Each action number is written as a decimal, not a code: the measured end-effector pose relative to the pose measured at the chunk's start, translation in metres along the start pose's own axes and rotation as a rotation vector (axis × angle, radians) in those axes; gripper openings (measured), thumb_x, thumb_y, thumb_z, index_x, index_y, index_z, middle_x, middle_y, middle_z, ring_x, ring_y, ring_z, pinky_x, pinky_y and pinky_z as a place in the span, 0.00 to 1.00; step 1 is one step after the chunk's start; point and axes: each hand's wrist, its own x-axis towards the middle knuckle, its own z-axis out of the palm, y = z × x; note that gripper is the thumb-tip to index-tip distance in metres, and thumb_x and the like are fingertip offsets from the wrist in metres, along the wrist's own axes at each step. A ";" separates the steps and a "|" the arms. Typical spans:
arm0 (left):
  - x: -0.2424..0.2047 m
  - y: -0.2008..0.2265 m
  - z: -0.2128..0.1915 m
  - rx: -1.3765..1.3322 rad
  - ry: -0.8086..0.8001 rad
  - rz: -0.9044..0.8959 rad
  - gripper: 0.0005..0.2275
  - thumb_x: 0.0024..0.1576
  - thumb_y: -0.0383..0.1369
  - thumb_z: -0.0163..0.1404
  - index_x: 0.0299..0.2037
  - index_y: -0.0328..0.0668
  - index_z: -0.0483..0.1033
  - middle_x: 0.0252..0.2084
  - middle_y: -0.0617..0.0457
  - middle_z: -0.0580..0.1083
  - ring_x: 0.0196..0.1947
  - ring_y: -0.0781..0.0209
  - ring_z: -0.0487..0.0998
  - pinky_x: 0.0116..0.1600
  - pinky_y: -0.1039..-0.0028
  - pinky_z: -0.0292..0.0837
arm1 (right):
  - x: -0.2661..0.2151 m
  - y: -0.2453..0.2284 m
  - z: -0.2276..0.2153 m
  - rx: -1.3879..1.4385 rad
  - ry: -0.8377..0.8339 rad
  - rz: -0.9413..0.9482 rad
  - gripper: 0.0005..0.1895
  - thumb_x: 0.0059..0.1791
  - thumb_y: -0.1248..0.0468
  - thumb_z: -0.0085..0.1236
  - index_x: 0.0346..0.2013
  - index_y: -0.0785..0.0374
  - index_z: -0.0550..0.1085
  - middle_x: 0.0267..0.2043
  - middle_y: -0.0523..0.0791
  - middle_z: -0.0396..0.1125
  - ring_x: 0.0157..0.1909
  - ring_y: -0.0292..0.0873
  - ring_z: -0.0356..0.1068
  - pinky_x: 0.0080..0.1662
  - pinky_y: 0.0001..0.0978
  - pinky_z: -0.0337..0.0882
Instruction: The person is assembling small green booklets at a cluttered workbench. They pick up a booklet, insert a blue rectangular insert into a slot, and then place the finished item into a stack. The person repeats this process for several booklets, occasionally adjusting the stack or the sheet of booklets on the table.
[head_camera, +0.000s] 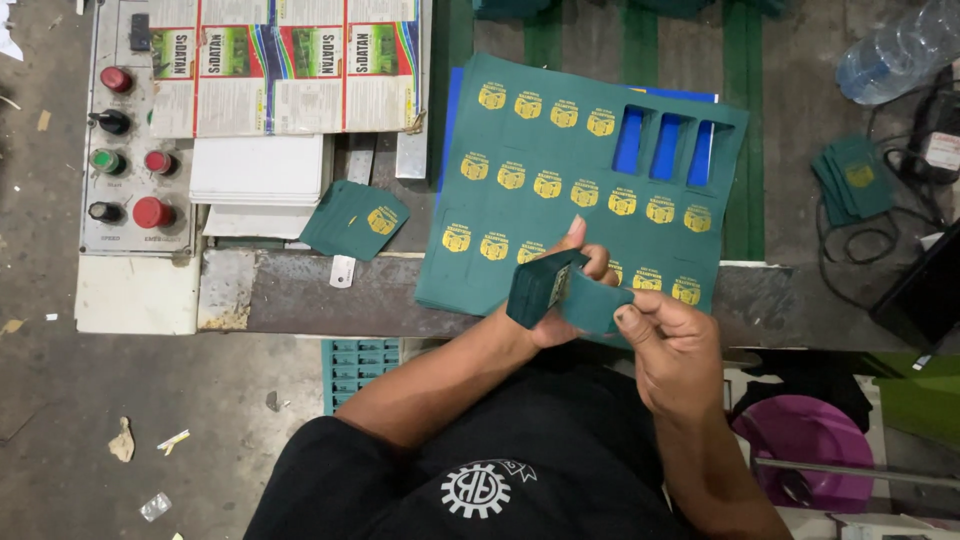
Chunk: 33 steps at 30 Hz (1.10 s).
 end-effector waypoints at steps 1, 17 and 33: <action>-0.001 0.000 0.000 -0.012 0.016 0.004 0.28 0.71 0.57 0.34 0.29 0.42 0.66 0.28 0.54 0.65 0.30 0.59 0.67 0.39 0.63 0.69 | 0.000 0.001 -0.001 0.001 -0.003 -0.004 0.10 0.55 0.74 0.56 0.51 0.76 0.76 0.43 0.49 0.76 0.44 0.37 0.75 0.52 0.28 0.73; -0.005 0.004 0.001 0.007 0.076 0.002 0.27 0.69 0.58 0.34 0.28 0.43 0.64 0.29 0.53 0.65 0.30 0.56 0.68 0.38 0.60 0.70 | 0.004 -0.002 0.003 0.032 -0.031 0.061 0.10 0.55 0.75 0.52 0.50 0.75 0.75 0.45 0.49 0.74 0.46 0.38 0.73 0.52 0.31 0.73; -0.008 0.000 -0.044 1.321 0.824 0.632 0.23 0.77 0.43 0.38 0.32 0.35 0.69 0.25 0.47 0.62 0.27 0.60 0.61 0.33 0.65 0.60 | 0.021 -0.031 0.014 -0.545 -0.022 -0.007 0.20 0.53 0.69 0.57 0.60 0.66 0.74 0.50 0.46 0.72 0.49 0.37 0.69 0.52 0.28 0.68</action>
